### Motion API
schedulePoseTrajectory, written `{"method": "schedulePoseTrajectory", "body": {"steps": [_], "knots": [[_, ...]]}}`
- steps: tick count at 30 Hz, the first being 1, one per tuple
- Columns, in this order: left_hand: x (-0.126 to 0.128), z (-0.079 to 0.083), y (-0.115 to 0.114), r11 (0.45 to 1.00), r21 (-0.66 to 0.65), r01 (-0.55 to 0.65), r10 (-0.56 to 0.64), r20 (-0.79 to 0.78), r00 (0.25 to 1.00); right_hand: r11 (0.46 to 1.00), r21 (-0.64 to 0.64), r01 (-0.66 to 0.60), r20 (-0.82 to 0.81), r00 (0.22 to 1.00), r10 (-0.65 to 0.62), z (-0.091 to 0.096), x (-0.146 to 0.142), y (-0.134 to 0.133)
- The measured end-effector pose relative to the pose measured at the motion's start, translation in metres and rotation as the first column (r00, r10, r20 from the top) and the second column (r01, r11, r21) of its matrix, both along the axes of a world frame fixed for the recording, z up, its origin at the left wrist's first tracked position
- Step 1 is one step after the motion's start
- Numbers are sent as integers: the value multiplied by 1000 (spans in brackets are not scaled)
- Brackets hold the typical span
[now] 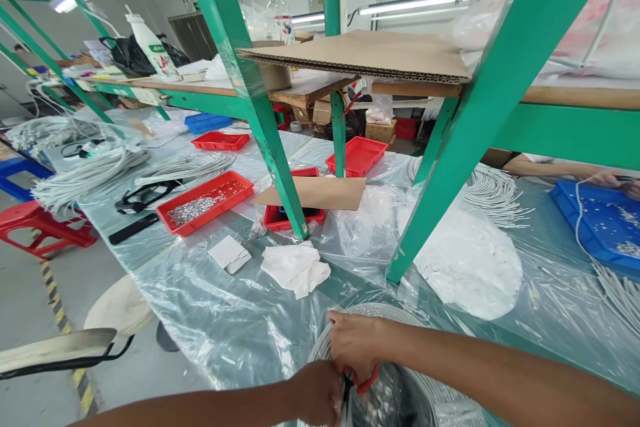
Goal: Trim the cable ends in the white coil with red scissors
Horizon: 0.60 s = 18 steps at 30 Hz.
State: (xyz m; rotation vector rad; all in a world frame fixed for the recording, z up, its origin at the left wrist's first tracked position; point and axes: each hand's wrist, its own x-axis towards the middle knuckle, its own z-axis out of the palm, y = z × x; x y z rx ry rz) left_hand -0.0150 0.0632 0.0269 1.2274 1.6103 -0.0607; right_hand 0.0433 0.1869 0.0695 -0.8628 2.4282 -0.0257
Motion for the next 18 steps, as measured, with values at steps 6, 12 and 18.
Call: {"method": "schedulePoseTrajectory", "body": {"steps": [6, 12, 18], "knots": [[1, -8, -12, 974, 6, -226, 225, 75, 971, 998, -35, -43, 22, 999, 44, 4, -3, 0], [-3, -5, -16, 989, 74, -131, 126, 60, 990, 984, -36, -174, 12, 985, 175, 5, -7, -6], [1, 11, -13, 999, -7, 36, -37, -75, 997, 987, -6, -162, -54, 986, 161, 1, -2, -6]]}}
